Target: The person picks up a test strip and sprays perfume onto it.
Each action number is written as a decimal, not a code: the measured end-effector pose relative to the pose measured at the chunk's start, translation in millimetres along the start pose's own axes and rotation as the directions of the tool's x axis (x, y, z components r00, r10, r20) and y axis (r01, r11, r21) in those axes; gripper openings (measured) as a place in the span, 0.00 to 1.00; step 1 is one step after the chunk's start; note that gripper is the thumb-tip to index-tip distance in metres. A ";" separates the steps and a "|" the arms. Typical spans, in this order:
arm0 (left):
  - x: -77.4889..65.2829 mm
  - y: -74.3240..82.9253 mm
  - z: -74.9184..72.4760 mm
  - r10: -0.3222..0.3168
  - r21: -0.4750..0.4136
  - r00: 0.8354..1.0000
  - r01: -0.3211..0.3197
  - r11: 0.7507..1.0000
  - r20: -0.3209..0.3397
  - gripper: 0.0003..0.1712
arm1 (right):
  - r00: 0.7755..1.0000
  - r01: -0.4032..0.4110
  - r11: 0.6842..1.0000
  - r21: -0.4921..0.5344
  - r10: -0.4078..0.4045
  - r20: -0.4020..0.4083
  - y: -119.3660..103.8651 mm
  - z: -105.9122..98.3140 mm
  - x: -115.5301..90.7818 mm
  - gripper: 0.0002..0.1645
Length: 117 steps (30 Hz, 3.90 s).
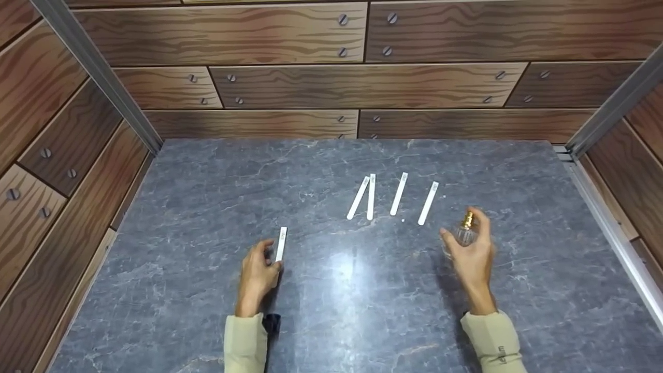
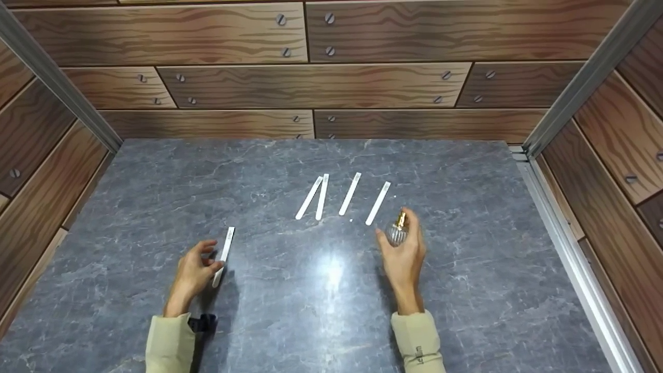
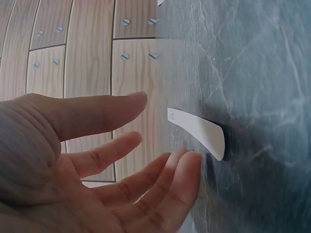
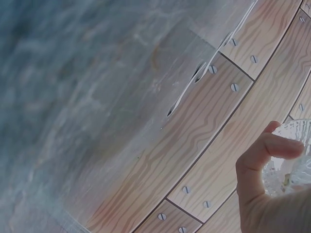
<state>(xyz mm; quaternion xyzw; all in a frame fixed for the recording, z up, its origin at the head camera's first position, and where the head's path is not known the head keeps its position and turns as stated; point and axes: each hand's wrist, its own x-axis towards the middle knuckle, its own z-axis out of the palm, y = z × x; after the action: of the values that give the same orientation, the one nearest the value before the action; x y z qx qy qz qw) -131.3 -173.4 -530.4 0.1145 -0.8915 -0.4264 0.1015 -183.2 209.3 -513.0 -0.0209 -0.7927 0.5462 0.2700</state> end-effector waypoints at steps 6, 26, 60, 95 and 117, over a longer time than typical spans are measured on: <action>-4.0 -2.0 -2.7 0.006 -0.001 1.000 -0.006 1.000 -0.010 0.27 | 1.000 -0.024 1.000 -0.009 0.024 0.006 0.5 1.2 -1.4 0.39; -3.8 -5.6 4.0 0.017 0.122 1.000 -0.018 0.992 0.015 0.30 | 0.999 -0.041 0.999 -0.013 0.041 -0.001 -18.9 -1.1 -2.6 0.38; -8.4 -9.3 10.0 0.054 0.124 0.995 -0.043 0.991 -0.084 0.26 | 0.999 -0.038 0.999 0.034 0.037 0.015 -38.6 -0.6 -5.2 0.35; -6.8 -11.9 4.6 0.073 0.131 0.994 -0.083 0.988 0.077 0.16 | 0.993 -0.114 0.993 0.029 0.113 0.031 -1.1 -2.2 0.0 0.39; 0.1 11.2 35.6 0.188 -0.213 0.968 -0.152 0.965 0.166 0.18 | 0.989 -0.130 0.987 0.094 0.122 0.087 2.4 2.9 -1.6 0.41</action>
<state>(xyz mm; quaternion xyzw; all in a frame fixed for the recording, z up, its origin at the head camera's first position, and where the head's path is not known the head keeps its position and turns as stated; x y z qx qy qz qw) -142.6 -140.3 -543.5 -0.0134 -0.8567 -0.5115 0.0658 -183.8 207.3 -516.5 -0.0355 -0.7717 0.6015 0.2033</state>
